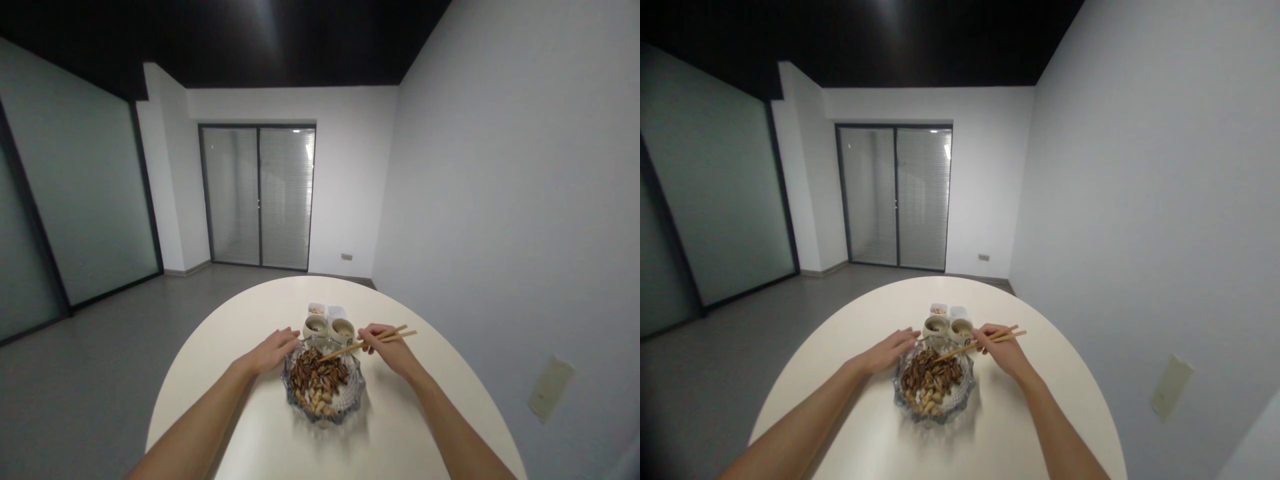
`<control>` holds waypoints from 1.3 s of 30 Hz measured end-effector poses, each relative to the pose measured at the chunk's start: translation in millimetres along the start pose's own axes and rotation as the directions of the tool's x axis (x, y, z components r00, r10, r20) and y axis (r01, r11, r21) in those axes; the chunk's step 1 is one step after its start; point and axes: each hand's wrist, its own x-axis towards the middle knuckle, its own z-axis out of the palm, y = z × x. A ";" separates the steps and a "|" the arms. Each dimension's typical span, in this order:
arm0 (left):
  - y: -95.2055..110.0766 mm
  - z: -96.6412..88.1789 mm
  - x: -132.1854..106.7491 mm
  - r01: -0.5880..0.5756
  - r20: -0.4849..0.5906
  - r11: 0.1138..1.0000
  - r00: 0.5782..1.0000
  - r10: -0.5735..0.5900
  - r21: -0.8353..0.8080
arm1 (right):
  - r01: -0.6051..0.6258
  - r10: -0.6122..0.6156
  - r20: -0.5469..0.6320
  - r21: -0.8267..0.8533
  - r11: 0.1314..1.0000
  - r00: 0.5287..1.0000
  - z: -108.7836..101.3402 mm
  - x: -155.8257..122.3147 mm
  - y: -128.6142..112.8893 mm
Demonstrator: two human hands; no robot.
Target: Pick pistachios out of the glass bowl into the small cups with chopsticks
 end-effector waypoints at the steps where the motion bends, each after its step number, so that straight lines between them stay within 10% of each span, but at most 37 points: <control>1: 0.7 -0.2 -0.4 0.000 -0.002 1.000 1.000 0.000 -0.002 | -0.015 0.015 -0.001 0.022 1.000 1.000 -1.5 -0.1 0.9; 27: -9.2 3.6 2.5 -0.008 -0.017 0.999 1.000 0.008 -0.031 | -0.034 0.064 -0.157 0.187 0.982 0.986 -17.8 2.5 5.5; 39: -10.1 3.1 3.1 -0.018 -0.007 0.999 1.000 0.018 -0.033 | 0.165 -0.075 -0.415 0.184 0.969 0.907 -10.5 7.8 10.7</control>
